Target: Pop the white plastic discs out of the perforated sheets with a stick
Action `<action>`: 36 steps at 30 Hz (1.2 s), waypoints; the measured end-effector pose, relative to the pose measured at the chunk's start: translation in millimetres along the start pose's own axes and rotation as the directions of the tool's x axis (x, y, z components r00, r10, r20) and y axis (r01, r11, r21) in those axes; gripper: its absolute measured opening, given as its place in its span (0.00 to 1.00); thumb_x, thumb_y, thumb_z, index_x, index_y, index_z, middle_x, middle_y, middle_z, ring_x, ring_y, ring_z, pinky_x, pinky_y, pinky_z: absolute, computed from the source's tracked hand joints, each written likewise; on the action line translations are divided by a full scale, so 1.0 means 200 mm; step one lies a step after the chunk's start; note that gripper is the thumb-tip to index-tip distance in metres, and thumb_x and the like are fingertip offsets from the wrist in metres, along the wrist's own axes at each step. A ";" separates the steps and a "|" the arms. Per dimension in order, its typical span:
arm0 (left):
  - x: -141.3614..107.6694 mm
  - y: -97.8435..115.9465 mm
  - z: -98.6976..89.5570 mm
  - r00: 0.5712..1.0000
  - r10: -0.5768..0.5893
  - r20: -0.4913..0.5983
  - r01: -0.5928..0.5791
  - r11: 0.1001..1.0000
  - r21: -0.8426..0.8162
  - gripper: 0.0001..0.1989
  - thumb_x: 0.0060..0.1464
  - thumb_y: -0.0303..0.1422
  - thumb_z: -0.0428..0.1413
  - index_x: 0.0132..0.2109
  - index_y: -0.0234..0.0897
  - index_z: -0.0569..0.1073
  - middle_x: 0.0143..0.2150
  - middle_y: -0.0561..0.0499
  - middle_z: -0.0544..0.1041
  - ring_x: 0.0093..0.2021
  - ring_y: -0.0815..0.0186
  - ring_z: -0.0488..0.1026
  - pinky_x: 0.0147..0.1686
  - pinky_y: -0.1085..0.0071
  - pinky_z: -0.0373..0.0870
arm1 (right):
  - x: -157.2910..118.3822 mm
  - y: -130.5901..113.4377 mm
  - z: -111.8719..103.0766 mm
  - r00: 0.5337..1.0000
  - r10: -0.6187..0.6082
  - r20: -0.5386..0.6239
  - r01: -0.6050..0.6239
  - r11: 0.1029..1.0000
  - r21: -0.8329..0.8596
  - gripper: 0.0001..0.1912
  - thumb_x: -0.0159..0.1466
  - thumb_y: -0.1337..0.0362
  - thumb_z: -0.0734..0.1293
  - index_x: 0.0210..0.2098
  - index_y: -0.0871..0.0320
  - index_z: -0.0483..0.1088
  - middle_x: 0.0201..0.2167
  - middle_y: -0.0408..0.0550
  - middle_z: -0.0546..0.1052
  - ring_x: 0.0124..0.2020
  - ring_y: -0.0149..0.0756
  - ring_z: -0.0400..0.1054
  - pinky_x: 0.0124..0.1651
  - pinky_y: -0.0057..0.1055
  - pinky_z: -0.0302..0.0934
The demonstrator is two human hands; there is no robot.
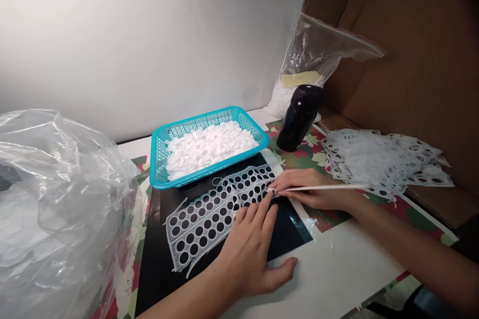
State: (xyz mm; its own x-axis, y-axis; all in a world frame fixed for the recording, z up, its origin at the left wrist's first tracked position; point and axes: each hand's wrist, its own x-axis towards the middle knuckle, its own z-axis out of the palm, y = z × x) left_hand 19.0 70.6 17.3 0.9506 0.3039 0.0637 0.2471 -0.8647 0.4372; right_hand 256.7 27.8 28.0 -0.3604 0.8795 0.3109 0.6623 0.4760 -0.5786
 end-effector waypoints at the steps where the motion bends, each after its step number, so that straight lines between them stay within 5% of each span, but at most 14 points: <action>1: 0.00 0.00 0.00 1.000 -0.001 0.003 0.001 1.000 0.002 0.38 0.53 0.50 0.54 0.62 0.27 0.62 0.69 0.35 0.53 0.59 0.44 0.62 0.55 0.48 0.59 | 0.00 0.00 0.00 1.000 0.001 0.002 -0.001 1.000 0.008 0.10 0.69 0.66 0.61 0.45 0.57 0.74 0.43 0.49 0.79 0.49 0.36 0.72 0.54 0.36 0.65; 7: 0.00 0.00 0.00 1.000 0.001 0.001 -0.001 1.000 0.001 0.38 0.53 0.50 0.54 0.62 0.27 0.61 0.69 0.36 0.53 0.59 0.45 0.62 0.56 0.49 0.58 | 0.01 0.00 0.03 0.997 -0.020 -0.073 0.019 1.000 -0.013 0.11 0.71 0.64 0.59 0.44 0.57 0.74 0.42 0.49 0.80 0.45 0.36 0.73 0.52 0.37 0.66; 17: 0.00 0.00 0.00 1.000 0.001 -0.021 -0.001 1.000 -0.002 0.39 0.53 0.53 0.52 0.63 0.28 0.61 0.68 0.39 0.56 0.60 0.46 0.61 0.57 0.50 0.57 | 0.02 -0.05 0.07 0.918 0.160 -0.364 -0.179 0.984 -0.019 0.11 0.70 0.62 0.60 0.41 0.55 0.75 0.39 0.47 0.80 0.42 0.37 0.75 0.47 0.33 0.69; 23: -0.01 -0.01 0.01 1.000 -0.003 -0.007 0.003 1.000 -0.001 0.40 0.54 0.53 0.52 0.64 0.28 0.60 0.69 0.38 0.53 0.60 0.44 0.61 0.57 0.48 0.56 | 0.01 0.00 0.02 0.746 0.298 -0.596 -0.326 0.943 0.064 0.09 0.68 0.58 0.63 0.39 0.52 0.75 0.39 0.45 0.80 0.41 0.39 0.75 0.46 0.35 0.71; 25: -0.01 -0.02 0.02 1.000 -0.001 -0.008 0.001 1.000 -0.003 0.40 0.54 0.53 0.52 0.64 0.28 0.60 0.70 0.39 0.53 0.60 0.45 0.61 0.58 0.48 0.56 | -0.01 0.00 -0.01 0.781 0.316 -0.539 -0.328 0.941 0.077 0.09 0.67 0.58 0.64 0.38 0.52 0.75 0.38 0.45 0.81 0.40 0.39 0.76 0.44 0.34 0.72; 29: -0.01 -0.01 0.02 1.000 0.002 -0.021 -0.002 1.000 -0.005 0.38 0.55 0.52 0.52 0.64 0.29 0.60 0.69 0.40 0.54 0.60 0.46 0.61 0.57 0.49 0.57 | -0.01 -0.01 -0.01 0.959 0.196 -0.207 -0.198 0.980 0.013 0.10 0.68 0.60 0.63 0.41 0.54 0.76 0.40 0.46 0.81 0.41 0.37 0.76 0.46 0.33 0.70; 36: 0.01 0.01 -0.01 1.000 -0.018 0.013 0.018 1.000 0.009 0.38 0.53 0.50 0.54 0.63 0.28 0.61 0.68 0.37 0.56 0.57 0.45 0.63 0.55 0.48 0.59 | 0.00 0.00 0.02 0.998 -0.017 -0.057 0.017 1.000 -0.013 0.11 0.70 0.64 0.61 0.45 0.58 0.75 0.42 0.49 0.80 0.47 0.36 0.74 0.53 0.34 0.66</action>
State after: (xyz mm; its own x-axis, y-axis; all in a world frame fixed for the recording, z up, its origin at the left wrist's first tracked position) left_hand 20.3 71.0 20.4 0.9483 0.3142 0.0447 0.2656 -0.8628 0.4301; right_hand 253.8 28.3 24.2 -0.3340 0.8697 0.3633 0.6644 0.4906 -0.5638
